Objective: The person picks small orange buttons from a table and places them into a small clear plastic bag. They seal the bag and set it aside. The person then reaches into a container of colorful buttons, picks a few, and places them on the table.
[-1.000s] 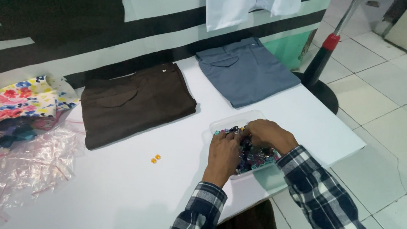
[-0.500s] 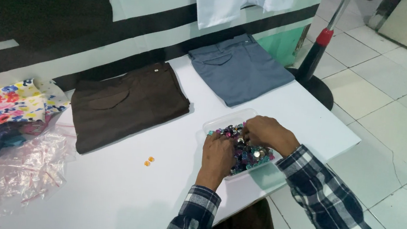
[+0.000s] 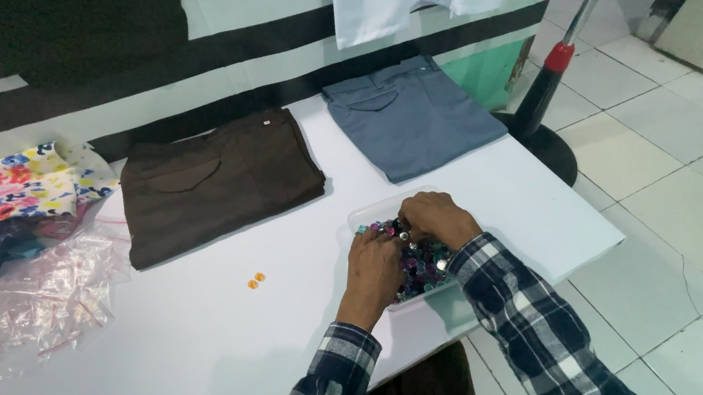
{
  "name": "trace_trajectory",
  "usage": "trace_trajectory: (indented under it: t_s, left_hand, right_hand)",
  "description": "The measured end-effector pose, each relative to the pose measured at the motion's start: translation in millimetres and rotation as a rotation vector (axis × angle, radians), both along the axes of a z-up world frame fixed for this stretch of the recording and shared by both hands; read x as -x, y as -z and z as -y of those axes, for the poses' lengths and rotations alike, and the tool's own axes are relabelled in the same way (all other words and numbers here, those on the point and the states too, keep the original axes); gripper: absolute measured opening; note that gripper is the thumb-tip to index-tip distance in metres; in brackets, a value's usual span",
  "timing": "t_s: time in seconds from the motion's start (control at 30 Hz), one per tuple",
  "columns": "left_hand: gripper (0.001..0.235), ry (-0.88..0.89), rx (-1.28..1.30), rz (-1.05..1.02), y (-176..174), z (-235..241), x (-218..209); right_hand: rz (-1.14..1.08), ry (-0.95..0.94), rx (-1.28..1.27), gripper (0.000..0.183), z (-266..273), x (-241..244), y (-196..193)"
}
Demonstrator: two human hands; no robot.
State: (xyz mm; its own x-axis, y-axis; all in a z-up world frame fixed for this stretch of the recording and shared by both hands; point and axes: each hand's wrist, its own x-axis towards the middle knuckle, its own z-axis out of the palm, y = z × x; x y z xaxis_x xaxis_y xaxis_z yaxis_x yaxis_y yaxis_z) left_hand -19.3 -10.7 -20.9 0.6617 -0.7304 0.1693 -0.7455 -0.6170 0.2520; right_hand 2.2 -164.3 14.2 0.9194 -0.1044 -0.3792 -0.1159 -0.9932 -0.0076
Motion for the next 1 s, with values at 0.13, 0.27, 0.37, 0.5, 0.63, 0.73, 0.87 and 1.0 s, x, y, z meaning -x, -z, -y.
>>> trace_trajectory:
  t_s: [0.13, 0.27, 0.37, 0.5, 0.63, 0.73, 0.87, 1.0]
  left_hand:
    - [0.027, -0.013, 0.012, 0.011, 34, 6, -11]
    - [0.024, -0.028, 0.006, 0.045, 40, 9, -14]
    - [0.024, -0.03, 0.027, 0.031, 34, 6, -11]
    - [0.021, -0.027, 0.061, 0.016, 30, 6, -10]
    - [0.021, -0.03, 0.052, 0.022, 35, 5, -9]
    - [0.02, -0.039, 0.065, 0.031, 32, 6, -10]
    - [0.022, -0.024, -0.027, 0.023, 24, 6, -9]
    - [0.023, -0.029, -0.026, 0.074, 23, 6, -6]
  right_hand:
    - [-0.07, -0.005, -0.005, 0.031, 7, 0, 6]
    - [-0.046, -0.009, -0.007, 0.024, 16, 5, 3]
    - [-0.033, 0.022, -0.041, 0.021, 17, 16, -20]
    - [-0.015, 0.094, -0.206, 0.028, 18, 27, -40]
    - [-0.005, 0.077, -0.06, 0.028, 20, 15, -3]
    - [0.023, 0.028, 0.085, 0.031, 17, 8, 8]
    - [0.07, -0.014, 0.03, 0.025, 10, 0, 12]
    - [0.1, -0.008, 0.046, 0.031, 19, -13, 44]
